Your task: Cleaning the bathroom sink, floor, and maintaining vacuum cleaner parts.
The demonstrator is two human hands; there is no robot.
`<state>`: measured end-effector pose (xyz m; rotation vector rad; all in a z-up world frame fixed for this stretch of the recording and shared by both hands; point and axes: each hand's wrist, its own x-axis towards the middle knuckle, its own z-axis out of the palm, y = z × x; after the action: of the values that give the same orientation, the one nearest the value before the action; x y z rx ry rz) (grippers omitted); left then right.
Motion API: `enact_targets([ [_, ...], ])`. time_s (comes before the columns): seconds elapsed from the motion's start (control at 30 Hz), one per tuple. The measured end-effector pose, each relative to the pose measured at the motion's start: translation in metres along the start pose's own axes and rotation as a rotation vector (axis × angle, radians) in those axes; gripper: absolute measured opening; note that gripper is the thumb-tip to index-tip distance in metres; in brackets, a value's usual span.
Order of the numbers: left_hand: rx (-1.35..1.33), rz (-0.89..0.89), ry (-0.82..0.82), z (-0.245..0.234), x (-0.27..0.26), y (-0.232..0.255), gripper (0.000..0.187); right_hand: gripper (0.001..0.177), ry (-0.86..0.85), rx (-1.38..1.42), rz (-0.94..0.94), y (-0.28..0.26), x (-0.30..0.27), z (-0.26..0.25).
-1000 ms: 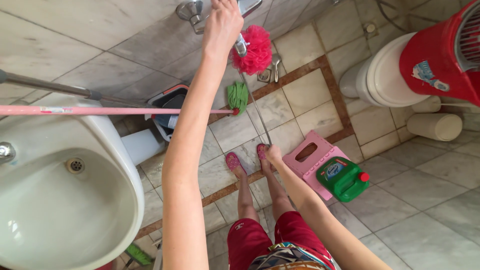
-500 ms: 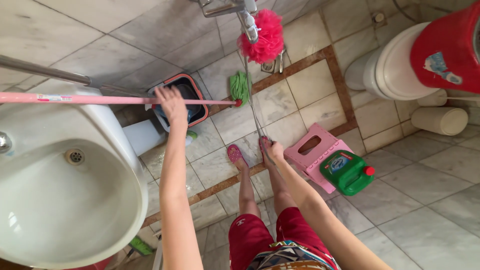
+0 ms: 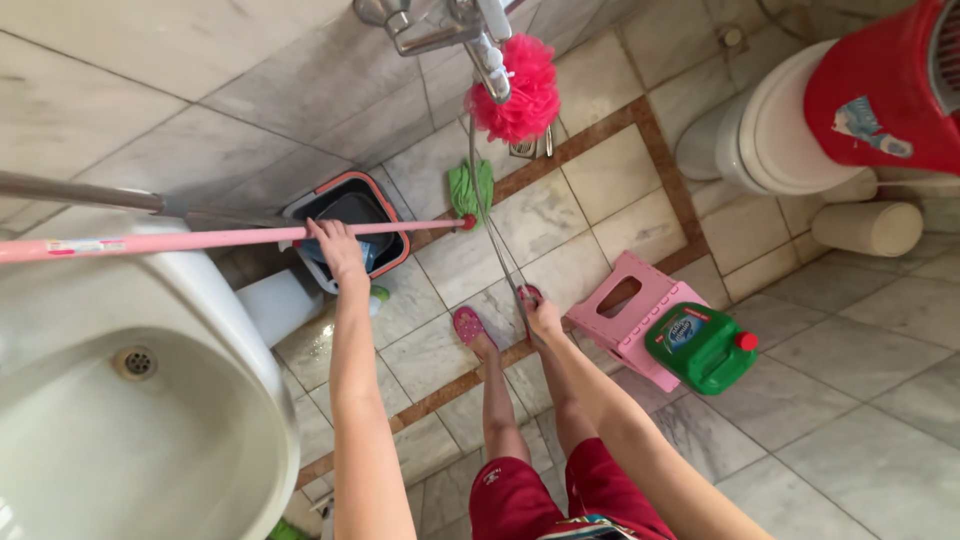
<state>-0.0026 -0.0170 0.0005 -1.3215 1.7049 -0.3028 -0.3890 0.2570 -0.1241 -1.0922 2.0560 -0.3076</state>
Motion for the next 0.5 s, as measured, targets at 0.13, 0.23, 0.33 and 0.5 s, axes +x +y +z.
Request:
enact_targets([
  [0.13,0.043,-0.025,0.063,-0.007,-0.003,-0.012,0.052,0.04,-0.062,-0.089,0.085,-0.003,0.002,0.003],
  [0.23,0.127,0.124,-0.052,0.001,0.006,-0.001,0.045,0.038,-0.093,-0.033,0.036,-0.011,0.003,-0.003],
  [0.33,-0.047,0.017,0.009,0.034,0.016,0.02,0.037,0.043,-0.114,-0.113,0.049,0.006,0.007,0.015],
  [0.5,-0.328,0.033,-0.023,0.053,-0.005,0.049,0.014,0.035,-0.042,-0.052,0.008,-0.009,0.005,0.015],
])
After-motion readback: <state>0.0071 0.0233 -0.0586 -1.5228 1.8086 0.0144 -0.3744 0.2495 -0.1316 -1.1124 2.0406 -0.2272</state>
